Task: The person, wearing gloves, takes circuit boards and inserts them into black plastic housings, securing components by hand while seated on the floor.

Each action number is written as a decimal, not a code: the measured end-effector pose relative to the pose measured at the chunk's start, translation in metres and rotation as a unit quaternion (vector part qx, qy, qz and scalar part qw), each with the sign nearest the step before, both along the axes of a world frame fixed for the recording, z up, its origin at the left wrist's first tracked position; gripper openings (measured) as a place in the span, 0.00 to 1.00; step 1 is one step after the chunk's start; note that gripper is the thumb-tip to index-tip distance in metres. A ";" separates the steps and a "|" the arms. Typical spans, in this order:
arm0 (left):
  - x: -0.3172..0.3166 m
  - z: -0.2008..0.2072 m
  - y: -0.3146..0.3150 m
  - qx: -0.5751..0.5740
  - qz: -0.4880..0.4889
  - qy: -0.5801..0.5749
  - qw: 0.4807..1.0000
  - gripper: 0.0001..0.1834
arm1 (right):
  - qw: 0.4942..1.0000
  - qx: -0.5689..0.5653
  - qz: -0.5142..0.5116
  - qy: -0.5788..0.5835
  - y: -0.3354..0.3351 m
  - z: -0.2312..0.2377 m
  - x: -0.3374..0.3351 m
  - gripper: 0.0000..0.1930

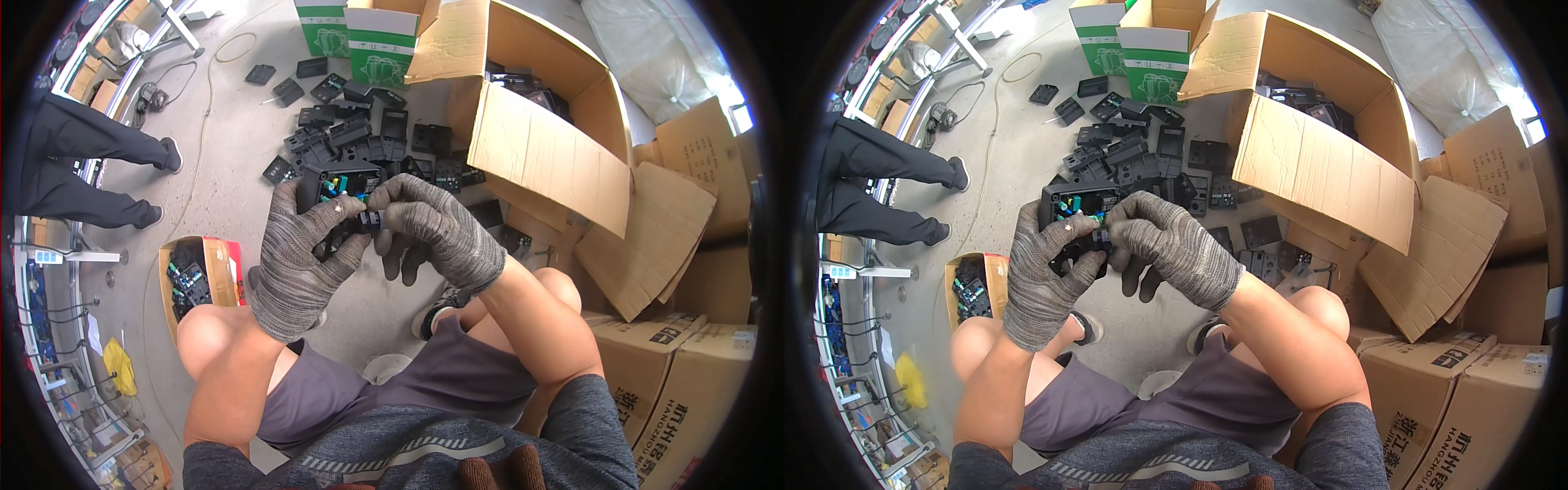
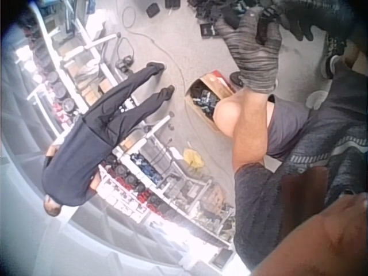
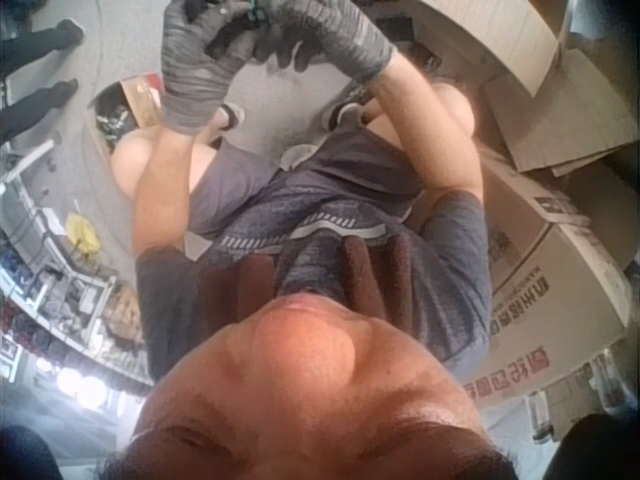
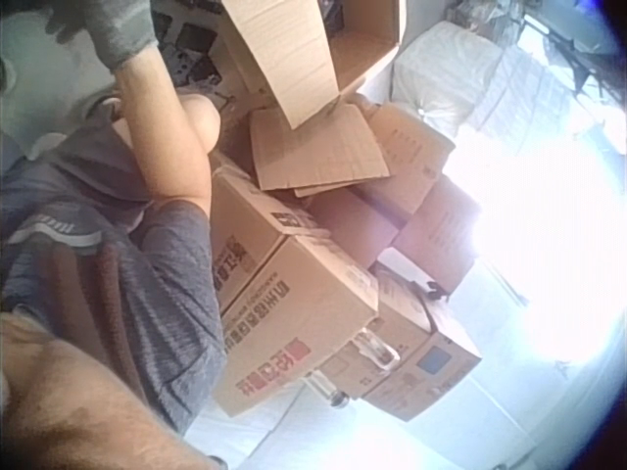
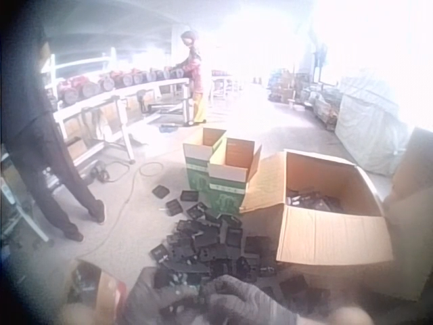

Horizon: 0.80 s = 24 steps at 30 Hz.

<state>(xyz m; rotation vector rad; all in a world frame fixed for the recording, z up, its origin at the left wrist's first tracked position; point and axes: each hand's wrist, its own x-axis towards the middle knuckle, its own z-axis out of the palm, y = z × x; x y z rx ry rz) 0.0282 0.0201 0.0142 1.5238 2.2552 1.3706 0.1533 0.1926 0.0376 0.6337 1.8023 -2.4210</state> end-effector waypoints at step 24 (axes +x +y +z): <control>0.004 0.005 0.001 0.003 0.003 -0.048 0.999 0.21 | 0.997 0.018 0.000 0.075 -0.011 -0.019 -0.004 0.23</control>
